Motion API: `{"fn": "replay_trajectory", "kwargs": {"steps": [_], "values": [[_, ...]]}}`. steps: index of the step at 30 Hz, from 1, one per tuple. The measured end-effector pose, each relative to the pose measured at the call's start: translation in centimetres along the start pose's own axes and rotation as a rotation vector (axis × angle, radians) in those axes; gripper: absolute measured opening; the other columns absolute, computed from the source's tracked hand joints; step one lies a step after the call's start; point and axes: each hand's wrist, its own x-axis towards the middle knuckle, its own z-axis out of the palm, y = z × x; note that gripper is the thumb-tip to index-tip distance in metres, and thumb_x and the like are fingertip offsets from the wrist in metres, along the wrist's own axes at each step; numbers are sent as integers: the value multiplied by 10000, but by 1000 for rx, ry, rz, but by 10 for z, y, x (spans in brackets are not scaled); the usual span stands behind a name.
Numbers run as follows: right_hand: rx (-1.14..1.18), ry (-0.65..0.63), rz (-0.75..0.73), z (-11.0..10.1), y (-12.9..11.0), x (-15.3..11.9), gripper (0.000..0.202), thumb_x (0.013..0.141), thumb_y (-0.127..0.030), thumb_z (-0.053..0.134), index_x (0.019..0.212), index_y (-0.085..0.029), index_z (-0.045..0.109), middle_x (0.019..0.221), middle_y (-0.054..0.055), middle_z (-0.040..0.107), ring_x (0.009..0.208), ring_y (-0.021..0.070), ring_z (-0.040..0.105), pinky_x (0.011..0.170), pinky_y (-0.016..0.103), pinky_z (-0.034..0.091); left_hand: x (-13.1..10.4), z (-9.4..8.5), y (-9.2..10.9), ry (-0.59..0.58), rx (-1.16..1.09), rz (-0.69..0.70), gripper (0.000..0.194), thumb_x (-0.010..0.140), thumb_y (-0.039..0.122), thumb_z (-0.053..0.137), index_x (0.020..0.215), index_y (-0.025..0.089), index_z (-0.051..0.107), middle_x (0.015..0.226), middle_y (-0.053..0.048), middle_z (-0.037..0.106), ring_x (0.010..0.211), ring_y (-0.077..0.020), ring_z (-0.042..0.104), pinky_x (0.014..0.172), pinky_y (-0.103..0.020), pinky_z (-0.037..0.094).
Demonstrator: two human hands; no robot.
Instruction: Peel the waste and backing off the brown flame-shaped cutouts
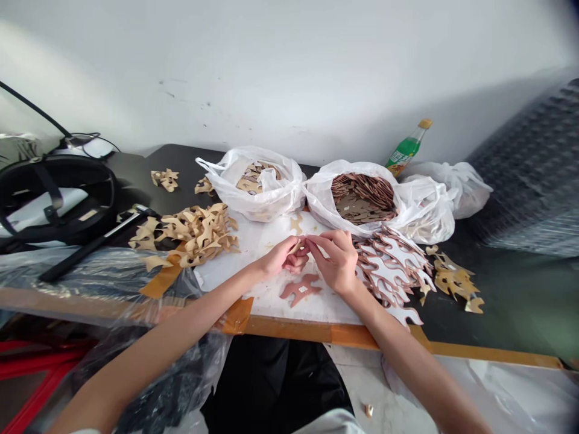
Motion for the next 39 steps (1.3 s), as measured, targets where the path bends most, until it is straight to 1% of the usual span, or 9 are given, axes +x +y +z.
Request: {"fn": "replay_trajectory", "kwargs": {"steps": [6, 12, 15, 20, 24, 27, 30, 35, 39], "values": [[-2, -147, 25, 0, -1, 5, 101, 1075, -208, 577, 1021, -206, 663, 954, 50, 721, 908, 221, 648, 832, 390, 405, 2, 2, 0, 106, -5, 32, 430, 957, 486, 556, 650, 208, 443, 517, 92, 225, 419, -69, 204, 438, -195, 233], [-28, -236, 21, -2, -9, 7, 131, 1100, -210, 500, 998, -201, 583, 953, 59, 679, 886, 229, 605, 817, 384, 382, 6, 1, -4, 217, 2, 130, 402, 909, 491, 620, 682, 211, 443, 550, 88, 268, 431, -62, 198, 413, -180, 170], [-43, -273, 11, -3, -12, 6, 138, 1107, -215, 475, 1003, -200, 564, 964, 68, 667, 900, 240, 598, 816, 387, 372, 6, 3, -5, 235, 9, 153, 398, 907, 479, 616, 675, 218, 425, 550, 87, 265, 438, -71, 225, 416, -186, 206], [-86, -306, 27, -2, -14, 3, 163, 1115, -211, 431, 1010, -201, 555, 983, 81, 658, 912, 255, 570, 816, 395, 355, 8, 8, -6, 269, 25, 209, 360, 901, 467, 639, 713, 208, 474, 594, 76, 323, 485, -80, 255, 450, -194, 257], [-83, -326, 5, 0, -21, 0, 158, 1104, -198, 439, 1006, -198, 563, 984, 85, 659, 891, 253, 560, 803, 391, 347, 8, 9, -6, 369, 111, 311, 377, 940, 534, 621, 774, 202, 556, 630, 61, 385, 522, -100, 313, 478, -219, 292], [-29, -330, -4, 2, -29, -3, 162, 1101, -180, 431, 1007, -201, 561, 976, 80, 665, 887, 243, 572, 806, 383, 354, 7, 8, -6, 431, 194, 379, 369, 978, 511, 568, 775, 202, 558, 684, 35, 459, 599, -123, 391, 562, -246, 370], [18, -343, -5, 5, -36, -6, 158, 1098, -177, 425, 1014, -201, 557, 973, 85, 670, 907, 245, 586, 820, 383, 369, 6, 7, -7, 460, 262, 419, 337, 991, 445, 528, 753, 207, 522, 710, 29, 463, 658, -137, 409, 655, -263, 411], [36, -370, -26, 9, -40, -11, 172, 1090, -168, 404, 997, -196, 546, 966, 91, 649, 889, 245, 577, 820, 384, 371, 4, 8, -7, 521, 342, 441, 330, 996, 415, 496, 751, 202, 555, 731, 9, 512, 701, -153, 451, 694, -277, 423], [21, -388, -56, 8, -42, -13, 151, 1074, -148, 421, 995, -192, 542, 993, 100, 650, 907, 255, 568, 810, 385, 362, 3, 11, -3, 532, 226, 391, 358, 987, 430, 499, 736, 194, 595, 702, 2, 496, 673, -149, 457, 655, -263, 423]]}}
